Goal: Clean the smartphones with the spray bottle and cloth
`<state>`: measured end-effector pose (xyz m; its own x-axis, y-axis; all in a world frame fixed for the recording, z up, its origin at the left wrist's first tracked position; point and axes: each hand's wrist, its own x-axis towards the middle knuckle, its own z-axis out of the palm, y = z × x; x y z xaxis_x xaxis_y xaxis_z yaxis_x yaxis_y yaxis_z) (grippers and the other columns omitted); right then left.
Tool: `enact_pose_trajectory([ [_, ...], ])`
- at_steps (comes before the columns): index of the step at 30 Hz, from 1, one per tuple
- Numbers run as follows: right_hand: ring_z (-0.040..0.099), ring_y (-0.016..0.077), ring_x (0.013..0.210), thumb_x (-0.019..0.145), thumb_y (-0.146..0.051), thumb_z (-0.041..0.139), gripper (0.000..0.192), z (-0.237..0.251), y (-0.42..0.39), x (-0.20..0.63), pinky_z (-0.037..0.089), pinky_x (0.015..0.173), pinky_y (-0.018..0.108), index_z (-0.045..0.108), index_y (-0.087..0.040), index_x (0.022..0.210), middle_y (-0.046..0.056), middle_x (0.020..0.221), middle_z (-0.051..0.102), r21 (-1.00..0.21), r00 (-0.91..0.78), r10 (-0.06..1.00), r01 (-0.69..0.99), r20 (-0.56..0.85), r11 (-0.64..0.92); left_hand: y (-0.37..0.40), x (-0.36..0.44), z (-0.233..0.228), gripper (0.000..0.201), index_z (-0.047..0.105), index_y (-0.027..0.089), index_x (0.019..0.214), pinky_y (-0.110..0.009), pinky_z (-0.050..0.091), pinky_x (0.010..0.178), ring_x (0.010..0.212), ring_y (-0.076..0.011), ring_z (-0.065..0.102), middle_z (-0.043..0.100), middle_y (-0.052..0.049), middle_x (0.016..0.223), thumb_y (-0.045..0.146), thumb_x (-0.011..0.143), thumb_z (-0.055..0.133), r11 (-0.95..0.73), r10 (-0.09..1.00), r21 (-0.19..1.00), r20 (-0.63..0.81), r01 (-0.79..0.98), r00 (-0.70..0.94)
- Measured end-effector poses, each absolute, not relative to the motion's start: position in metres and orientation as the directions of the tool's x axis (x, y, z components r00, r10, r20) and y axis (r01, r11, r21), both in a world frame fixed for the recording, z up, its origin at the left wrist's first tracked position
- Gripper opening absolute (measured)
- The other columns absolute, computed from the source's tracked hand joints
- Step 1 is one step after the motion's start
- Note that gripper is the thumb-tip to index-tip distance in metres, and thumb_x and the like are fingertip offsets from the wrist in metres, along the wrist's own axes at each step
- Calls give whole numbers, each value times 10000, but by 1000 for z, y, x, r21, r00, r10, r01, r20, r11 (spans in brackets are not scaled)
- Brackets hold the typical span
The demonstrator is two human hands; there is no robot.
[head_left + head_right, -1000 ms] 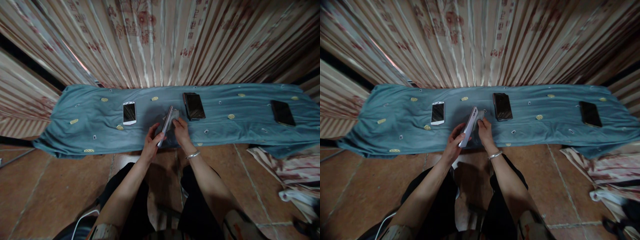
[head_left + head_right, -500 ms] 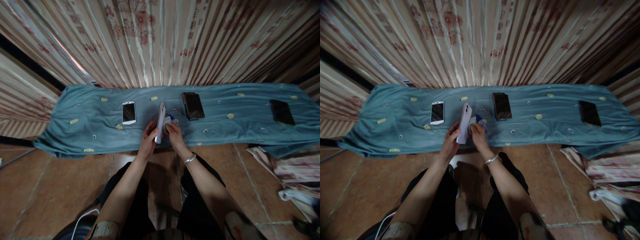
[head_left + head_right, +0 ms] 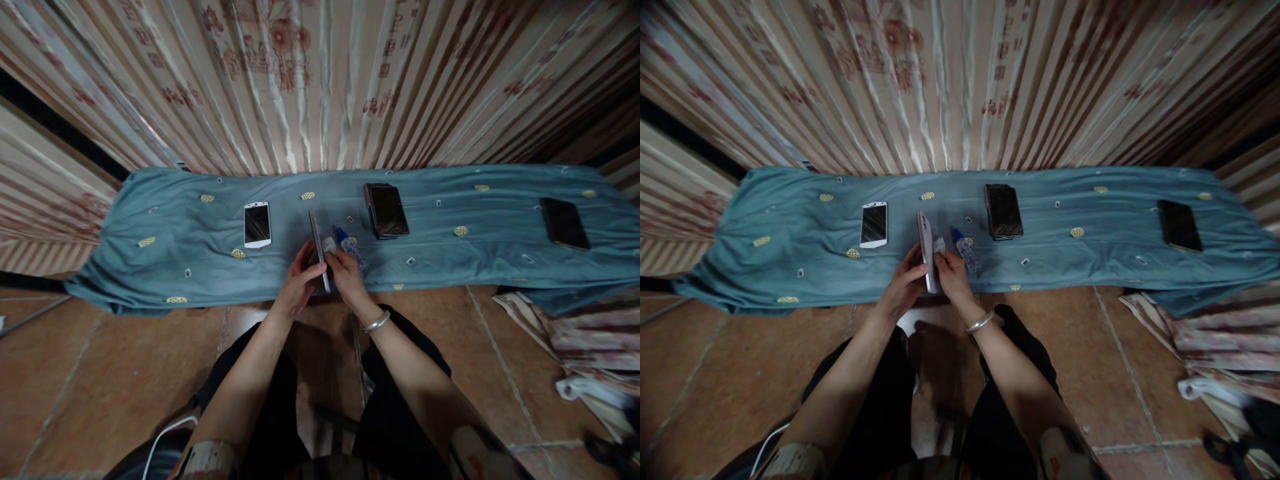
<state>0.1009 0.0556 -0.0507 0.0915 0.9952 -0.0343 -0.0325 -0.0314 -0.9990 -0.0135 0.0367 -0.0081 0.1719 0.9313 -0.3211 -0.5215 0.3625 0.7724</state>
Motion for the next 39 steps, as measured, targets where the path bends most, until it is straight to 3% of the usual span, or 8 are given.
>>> enact_pose_trajectory([
  [8, 650, 228, 895, 843, -603, 558, 393, -41, 50, 99, 509, 858, 364, 718, -245, 814, 22, 830, 726, -993, 33, 993, -39, -116, -115, 37, -13, -11, 718, 600, 223, 1261, -454, 468, 1068, 1381, -320, 465, 541, -93, 1463, 256, 589, 853, 342, 938, 798, -319, -496, 133],
  [12, 654, 239, 1008, 845, -681, 561, 490, -34, 47, 102, 512, 942, 385, 746, -237, 937, 42, 919, 738, -979, -76, 988, -140, -136, -145, 40, -14, -15, 711, 607, 208, 1237, -425, 350, 1166, 1393, -291, 458, 592, -89, 1403, 253, 578, 868, 295, 954, 815, -279, -499, 109],
  [16, 647, 239, 1060, 786, -636, 651, 463, -28, 48, 104, 509, 964, 395, 742, -228, 985, 31, 907, 734, -966, -147, 980, -199, -135, -163, 42, -15, -20, 774, 586, 199, 1266, -410, 326, 1176, 1399, -281, 447, 584, -103, 1400, 204, 547, 871, 287, 956, 821, -282, -494, 85],
  [22, 662, 237, 1033, 735, -505, 715, 352, -31, 52, 104, 485, 1001, 398, 757, -220, 936, 27, 944, 754, -948, -171, 970, -239, -172, -210, 40, -16, -15, 752, 601, 210, 1225, -382, 368, 1131, 1320, -262, 520, 643, -71, 1302, 208, 525, 875, 277, 961, 839, -255, -468, 110],
  [29, 670, 231, 983, 785, -490, 682, 332, -27, 46, 107, 476, 994, 404, 756, -223, 969, 13, 951, 763, -973, -184, 970, -141, -157, -184, 42, -18, -12, 444, 686, 196, 998, -365, 470, 989, 1110, -250, 647, 741, -54, 1012, 484, 678, 795, 272, 962, 812, -237, -517, 135],
  [39, 656, 242, 984, 826, -499, 645, 335, -22, 42, 110, 470, 970, 404, 747, -199, 933, 10, 903, 743, -994, -268, 957, 38, -107, -101, 46, -23, -15, 393, 727, 164, 897, -330, 489, 879, 884, -199, 684, 747, -39, 871, 366, 589, 865, 293, 951, 815, -304, -500, 62],
])
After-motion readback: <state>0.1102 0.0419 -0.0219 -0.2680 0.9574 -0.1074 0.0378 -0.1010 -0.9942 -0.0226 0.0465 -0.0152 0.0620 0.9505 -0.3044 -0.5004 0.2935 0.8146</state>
